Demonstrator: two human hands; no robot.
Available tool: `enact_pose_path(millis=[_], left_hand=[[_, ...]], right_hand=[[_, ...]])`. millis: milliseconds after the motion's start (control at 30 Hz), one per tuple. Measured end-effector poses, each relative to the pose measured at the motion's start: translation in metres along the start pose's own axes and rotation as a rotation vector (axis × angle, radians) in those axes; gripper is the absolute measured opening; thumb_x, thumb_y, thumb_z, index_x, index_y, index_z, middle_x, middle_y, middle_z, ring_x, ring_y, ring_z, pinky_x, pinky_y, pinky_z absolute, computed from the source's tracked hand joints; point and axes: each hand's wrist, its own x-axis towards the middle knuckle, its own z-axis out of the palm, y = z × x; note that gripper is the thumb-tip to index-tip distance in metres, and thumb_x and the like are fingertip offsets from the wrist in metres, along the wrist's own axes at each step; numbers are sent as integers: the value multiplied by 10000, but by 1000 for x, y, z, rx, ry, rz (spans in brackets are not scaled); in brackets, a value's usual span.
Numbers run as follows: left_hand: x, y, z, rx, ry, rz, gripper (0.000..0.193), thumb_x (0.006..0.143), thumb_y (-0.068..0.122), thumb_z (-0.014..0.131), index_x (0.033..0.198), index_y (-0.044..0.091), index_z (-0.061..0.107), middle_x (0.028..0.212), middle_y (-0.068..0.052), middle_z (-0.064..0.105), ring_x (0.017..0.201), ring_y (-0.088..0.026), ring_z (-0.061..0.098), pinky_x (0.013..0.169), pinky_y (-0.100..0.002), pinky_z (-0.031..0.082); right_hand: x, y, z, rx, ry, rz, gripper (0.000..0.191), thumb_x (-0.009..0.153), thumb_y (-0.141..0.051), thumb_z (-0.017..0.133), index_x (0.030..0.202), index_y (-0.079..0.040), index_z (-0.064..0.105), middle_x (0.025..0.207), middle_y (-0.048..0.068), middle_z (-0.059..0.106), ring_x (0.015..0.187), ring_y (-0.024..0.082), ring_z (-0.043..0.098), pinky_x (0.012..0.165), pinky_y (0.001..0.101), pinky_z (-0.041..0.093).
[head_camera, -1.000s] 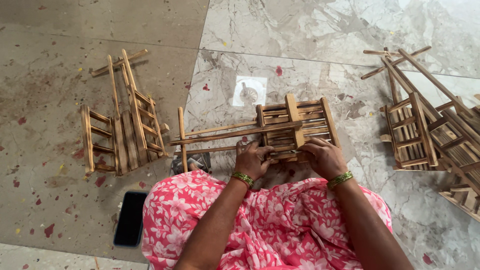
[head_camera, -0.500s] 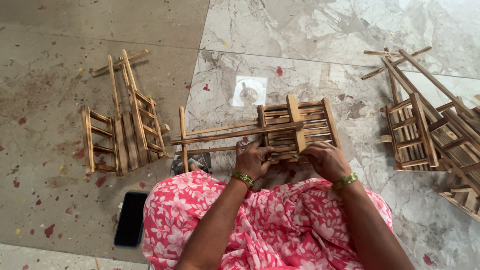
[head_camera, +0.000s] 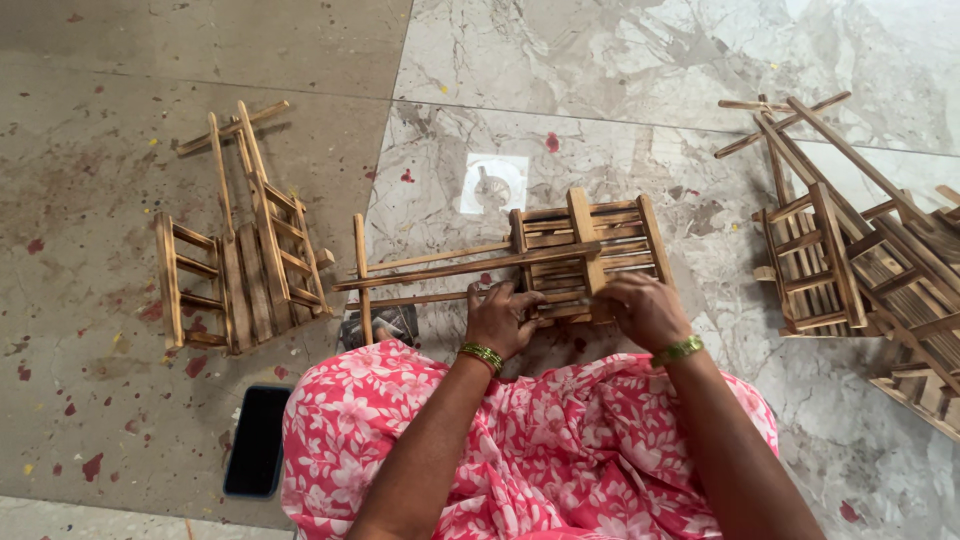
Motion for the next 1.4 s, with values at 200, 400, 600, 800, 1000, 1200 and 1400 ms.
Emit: enact_pose_path(millis=[200,400,600,800,1000,1200,1400], left_hand=[[2,-2,1,10,-15,-4,471,774,442,835,1219,391,692,1309,-107,645,1277,-260,580,1163,-681,208],[4,-2,1,43,-37,-8,477,778,433,823,1234,419,682,1295,-95,651,1273,-249,584,1161,-690,206],[1,0,0,10,-27,-6,469,782,451,824,1228,410,683,1293,-100,655,1273,-257,587,1158,-691,214],[2,-1,3,10,-22,-1,471,776,438,825,1226,404,689,1297,-104,652,1277,-262,584,1161,-688,210],[1,-2,4,4,9,21,468,777,433,822,1226,400,695,1283,-104,652,1260,-263,591,1163,-682,194],[1,2,-1,3,25,16,440,786,469,823,1202,379,709,1256,-81,653,1270,-252,572,1172,-692,186],[-8,21,-8,125,176,9,477,716,510,846,1152,367,716,1397,-88,530,1395,-307,416,1129,-740,168]], right_hand=[[-6,11,8,-70,75,-51,109,898,-168,732,949,-220,814,1022,-29,788,961,164,727,848,336,604],[26,11,16,-111,225,54,166,850,-97,746,995,-159,800,1066,23,779,1011,240,714,873,380,583],[-16,-2,-13,-3,-11,29,156,789,-142,783,940,-171,810,1022,17,772,1018,248,703,886,398,564],[9,12,7,-39,190,42,188,879,-46,686,974,-163,799,1067,11,772,1002,225,716,912,374,565],[13,21,7,-17,132,113,104,924,-116,735,998,-149,800,1054,39,781,955,231,734,885,382,578],[-24,16,-7,553,-35,571,269,879,-111,727,1147,-97,750,1052,70,799,991,237,753,853,399,626],[-17,4,-28,1747,218,662,580,964,-142,519,1534,-133,411,1236,116,691,1017,269,736,883,509,630]])
